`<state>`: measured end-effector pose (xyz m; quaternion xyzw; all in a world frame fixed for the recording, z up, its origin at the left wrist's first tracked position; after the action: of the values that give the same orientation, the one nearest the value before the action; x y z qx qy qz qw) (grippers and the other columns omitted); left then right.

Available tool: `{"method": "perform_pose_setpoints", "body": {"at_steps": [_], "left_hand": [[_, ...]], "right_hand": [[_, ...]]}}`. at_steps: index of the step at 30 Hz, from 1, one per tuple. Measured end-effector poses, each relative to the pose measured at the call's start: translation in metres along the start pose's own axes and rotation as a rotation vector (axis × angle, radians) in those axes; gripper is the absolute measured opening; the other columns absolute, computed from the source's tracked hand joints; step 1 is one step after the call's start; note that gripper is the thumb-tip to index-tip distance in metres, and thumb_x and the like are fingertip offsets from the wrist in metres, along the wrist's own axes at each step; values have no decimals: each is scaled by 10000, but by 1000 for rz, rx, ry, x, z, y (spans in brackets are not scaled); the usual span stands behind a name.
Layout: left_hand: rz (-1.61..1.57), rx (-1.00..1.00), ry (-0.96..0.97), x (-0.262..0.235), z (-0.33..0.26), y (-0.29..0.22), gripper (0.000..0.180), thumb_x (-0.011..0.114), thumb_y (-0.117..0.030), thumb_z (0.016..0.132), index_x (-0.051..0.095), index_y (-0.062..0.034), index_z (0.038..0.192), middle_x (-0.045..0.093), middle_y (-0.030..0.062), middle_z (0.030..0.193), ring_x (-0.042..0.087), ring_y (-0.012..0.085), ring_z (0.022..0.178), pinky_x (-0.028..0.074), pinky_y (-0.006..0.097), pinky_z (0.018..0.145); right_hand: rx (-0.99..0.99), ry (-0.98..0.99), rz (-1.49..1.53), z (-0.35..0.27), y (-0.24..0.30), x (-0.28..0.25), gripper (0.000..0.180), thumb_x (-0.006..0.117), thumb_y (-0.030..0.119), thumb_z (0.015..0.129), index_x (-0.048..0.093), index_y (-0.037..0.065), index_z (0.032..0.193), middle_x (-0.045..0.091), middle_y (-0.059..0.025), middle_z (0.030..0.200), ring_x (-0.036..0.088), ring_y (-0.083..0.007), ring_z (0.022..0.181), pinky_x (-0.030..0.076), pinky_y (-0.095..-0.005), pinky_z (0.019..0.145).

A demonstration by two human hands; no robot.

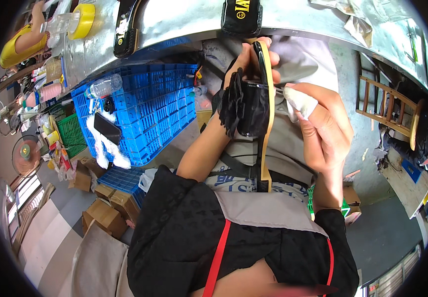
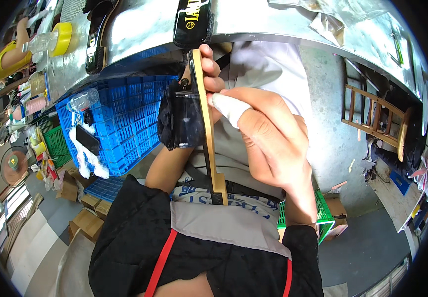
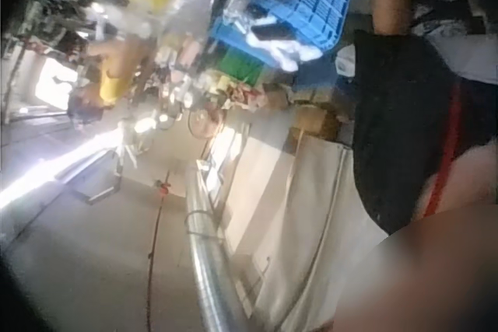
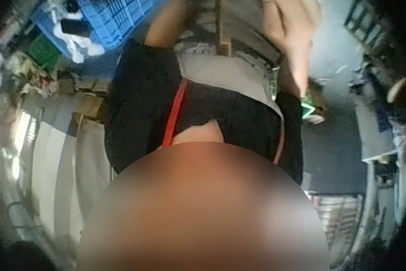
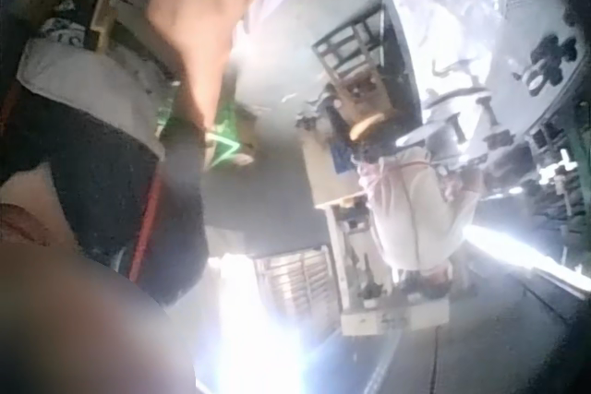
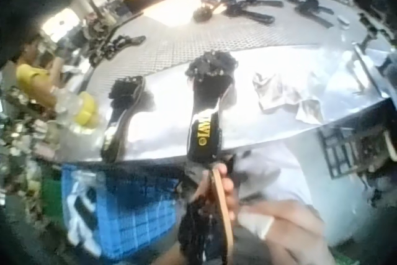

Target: The recorder is cleaning and inspecting sandal components on a factory assembly line.

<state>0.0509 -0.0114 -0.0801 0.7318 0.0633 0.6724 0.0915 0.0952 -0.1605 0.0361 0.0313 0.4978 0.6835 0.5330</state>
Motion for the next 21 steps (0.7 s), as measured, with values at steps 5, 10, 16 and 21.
{"method": "perform_pose_setpoints", "body": {"at_steps": [5,10,16,21], "left_hand": [[473,75,2,28,-5,1,518,533,-490,1021,539,-64,1316,702,168,1017,734,258,855,635,384,720],[551,132,50,52,-7,7,528,586,-439,1007,577,33,1244,702,178,1031,730,269,896,626,391,789],[668,152,73,70,-12,9,531,557,-407,1030,567,78,1246,699,179,1058,718,232,915,603,351,833],[977,230,-196,85,-15,17,567,500,-508,1023,568,31,1184,680,167,775,675,244,625,556,321,562]], "right_hand": [[-52,-11,-21,4,-1,-7,354,642,-73,745,735,-7,1080,702,-142,1045,711,-266,838,576,-325,671],[-24,-10,24,2,7,-17,368,650,-25,716,771,61,1052,693,-97,1004,701,-220,750,552,-303,610],[-66,-6,86,7,14,-23,337,676,13,762,783,91,1072,673,-59,947,662,-178,698,515,-280,576],[59,20,211,9,15,-26,233,675,-11,786,794,72,968,680,-88,904,614,-183,759,468,-287,641]]}}
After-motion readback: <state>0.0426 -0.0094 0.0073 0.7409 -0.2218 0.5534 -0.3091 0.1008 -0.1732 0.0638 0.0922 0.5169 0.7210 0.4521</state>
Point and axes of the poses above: each hand's wrist, its own z-axis towards the middle knuckle, its own x-axis out of the palm, y = z × x, the point moved 3 cm from there along z, towards the middle knuckle
